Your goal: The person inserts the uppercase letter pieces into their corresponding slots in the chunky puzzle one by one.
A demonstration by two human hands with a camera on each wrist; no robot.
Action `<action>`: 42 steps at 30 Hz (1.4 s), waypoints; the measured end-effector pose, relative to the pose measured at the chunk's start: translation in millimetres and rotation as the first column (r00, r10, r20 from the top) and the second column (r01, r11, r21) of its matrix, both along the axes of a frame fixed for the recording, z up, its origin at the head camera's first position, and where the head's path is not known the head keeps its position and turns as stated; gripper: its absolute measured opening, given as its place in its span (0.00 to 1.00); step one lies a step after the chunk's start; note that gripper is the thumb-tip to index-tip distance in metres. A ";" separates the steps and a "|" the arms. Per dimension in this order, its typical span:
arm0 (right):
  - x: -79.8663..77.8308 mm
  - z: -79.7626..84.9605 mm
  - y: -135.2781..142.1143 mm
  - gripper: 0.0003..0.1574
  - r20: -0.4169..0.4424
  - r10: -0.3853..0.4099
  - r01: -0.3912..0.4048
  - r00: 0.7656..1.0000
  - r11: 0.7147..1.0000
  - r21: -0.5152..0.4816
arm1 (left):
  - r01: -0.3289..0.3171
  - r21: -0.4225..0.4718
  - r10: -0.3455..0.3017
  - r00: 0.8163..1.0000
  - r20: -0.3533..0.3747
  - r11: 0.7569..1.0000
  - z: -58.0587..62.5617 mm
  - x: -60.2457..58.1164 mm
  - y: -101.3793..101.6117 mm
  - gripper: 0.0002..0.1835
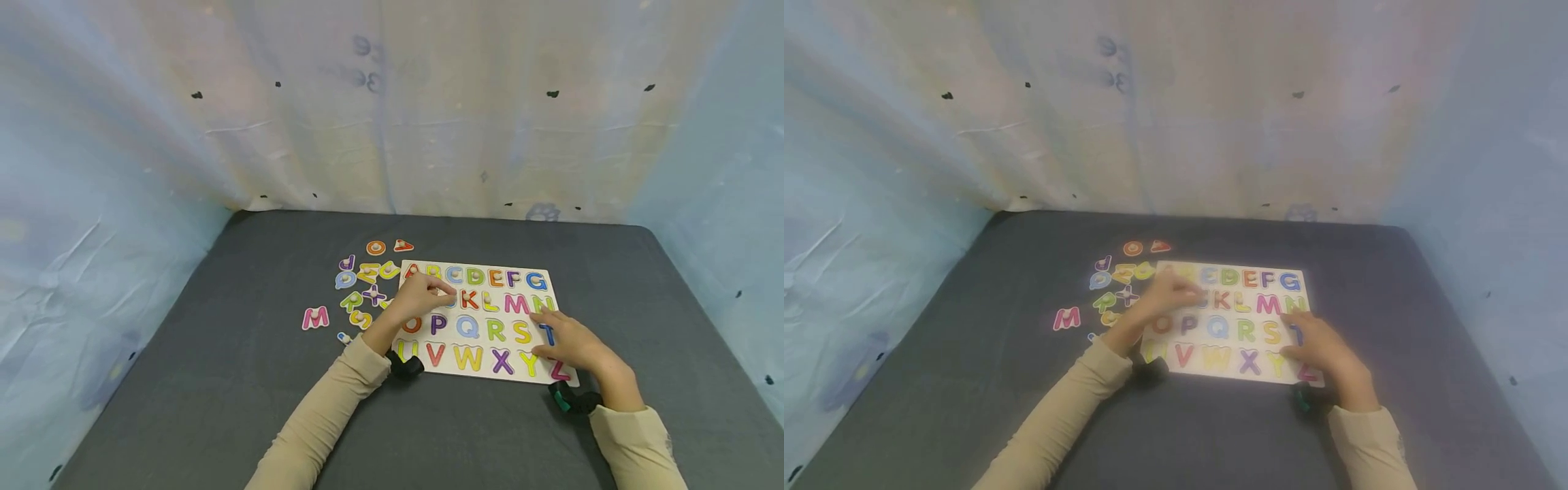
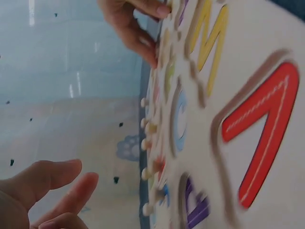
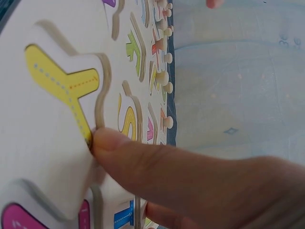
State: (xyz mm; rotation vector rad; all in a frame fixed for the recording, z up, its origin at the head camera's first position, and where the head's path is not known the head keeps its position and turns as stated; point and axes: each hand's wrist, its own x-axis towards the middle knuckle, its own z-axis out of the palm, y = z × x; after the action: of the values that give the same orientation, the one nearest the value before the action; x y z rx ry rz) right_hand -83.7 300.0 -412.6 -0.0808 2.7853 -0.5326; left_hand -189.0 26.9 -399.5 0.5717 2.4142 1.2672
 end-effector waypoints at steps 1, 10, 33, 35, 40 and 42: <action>0.2 -0.3 0.9 0.50 -0.006 0.001 -0.001 1.000 1.000 0.000 | 0.020 -0.005 -0.020 1.000 0.005 1.000 0.3 2.8 2.8 0.10; -0.9 -3.2 3.7 0.50 -0.002 0.005 -0.005 1.000 1.000 -0.011 | 0.169 -0.161 -0.152 0.982 0.109 0.972 -13.0 11.6 35.3 0.18; -0.5 -3.3 2.5 0.50 -0.022 0.006 -0.006 1.000 1.000 -0.006 | 0.253 0.029 -0.253 0.967 -0.014 0.967 -14.5 -1.9 -18.1 0.16; -1.1 -3.8 2.9 0.50 -0.013 0.005 -0.005 1.000 1.000 -0.003 | 0.254 0.037 -0.253 0.967 -0.034 0.966 -13.2 -5.0 -32.6 0.16; -2.0 -3.3 4.0 0.51 0.004 0.005 -0.005 1.000 1.000 -0.003 | 0.263 0.025 -0.262 0.964 -0.056 0.964 -4.9 -10.8 -69.6 0.17; -1.9 -2.2 4.3 0.51 0.004 0.006 -0.006 1.000 1.000 -0.003 | 0.267 0.023 -0.265 0.963 -0.047 0.964 -1.2 -12.7 -84.3 0.17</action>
State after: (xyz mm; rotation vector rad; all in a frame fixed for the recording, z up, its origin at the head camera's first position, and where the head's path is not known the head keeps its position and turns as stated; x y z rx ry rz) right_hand -85.7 304.3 -414.9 -0.0882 2.7792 -0.5343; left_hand -201.7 -57.4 -400.7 0.9073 2.2617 1.1875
